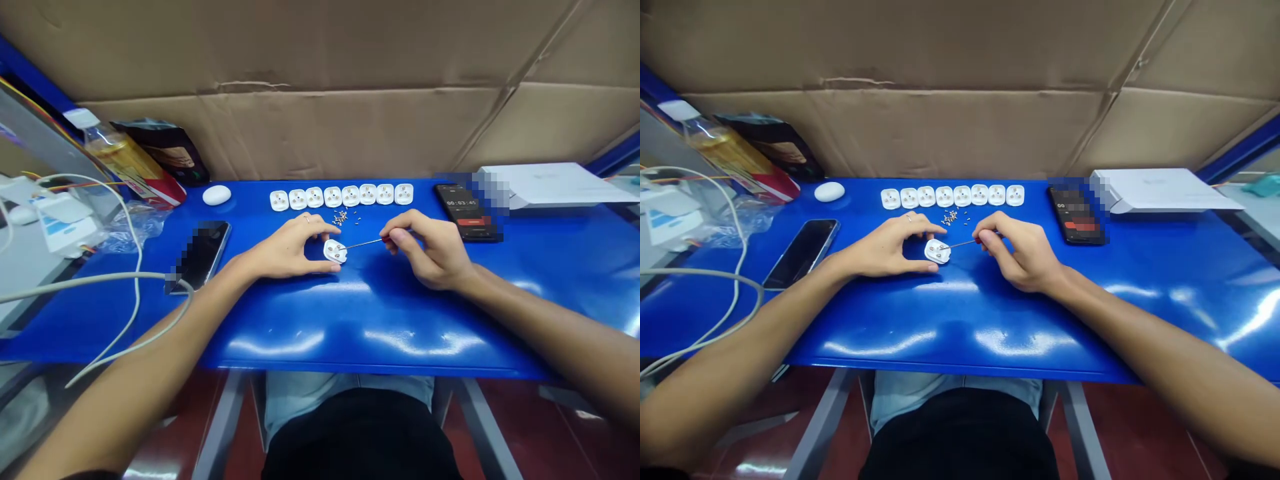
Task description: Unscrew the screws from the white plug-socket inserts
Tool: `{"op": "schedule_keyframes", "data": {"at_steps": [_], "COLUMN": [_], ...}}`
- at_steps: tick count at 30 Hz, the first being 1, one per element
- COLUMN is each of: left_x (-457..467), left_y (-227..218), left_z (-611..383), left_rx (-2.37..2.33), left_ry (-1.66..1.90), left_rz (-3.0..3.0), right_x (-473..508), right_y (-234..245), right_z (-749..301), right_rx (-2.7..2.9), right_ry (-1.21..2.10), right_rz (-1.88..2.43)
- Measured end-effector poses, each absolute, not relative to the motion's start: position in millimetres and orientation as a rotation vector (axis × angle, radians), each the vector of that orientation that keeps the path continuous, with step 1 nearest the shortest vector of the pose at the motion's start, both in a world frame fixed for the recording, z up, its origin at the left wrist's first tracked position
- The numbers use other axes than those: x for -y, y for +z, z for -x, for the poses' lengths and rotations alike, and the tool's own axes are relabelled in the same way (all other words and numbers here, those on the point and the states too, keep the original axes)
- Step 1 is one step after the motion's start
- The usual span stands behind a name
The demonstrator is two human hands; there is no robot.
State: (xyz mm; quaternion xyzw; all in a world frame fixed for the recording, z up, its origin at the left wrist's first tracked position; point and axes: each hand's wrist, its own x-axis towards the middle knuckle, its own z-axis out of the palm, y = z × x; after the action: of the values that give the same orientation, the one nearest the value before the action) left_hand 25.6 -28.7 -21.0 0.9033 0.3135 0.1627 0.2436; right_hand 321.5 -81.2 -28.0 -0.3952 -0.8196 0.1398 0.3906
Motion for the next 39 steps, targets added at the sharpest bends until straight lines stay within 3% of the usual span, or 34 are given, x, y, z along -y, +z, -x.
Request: {"op": "schedule_keyframes", "data": {"at_steps": [22, 30, 39], "left_x": [33, 33, 30], "left_y": [-23, -20, -24], "left_z": [-30, -27, -25], "left_rx": [-0.715, -0.687, -0.686], "left_ry": [0.384, 0.332, 0.417], "left_rz": [-2.470, -2.475, -2.462], "right_x": [76, 72, 74], "right_y": [-26, -14, -26], "right_z": [-317, -327, -323], "right_rx": [2.069, 2.352, 2.232], "right_ry": [0.309, 0.347, 0.211], "right_rz": [1.158, 0.860, 0.981]}}
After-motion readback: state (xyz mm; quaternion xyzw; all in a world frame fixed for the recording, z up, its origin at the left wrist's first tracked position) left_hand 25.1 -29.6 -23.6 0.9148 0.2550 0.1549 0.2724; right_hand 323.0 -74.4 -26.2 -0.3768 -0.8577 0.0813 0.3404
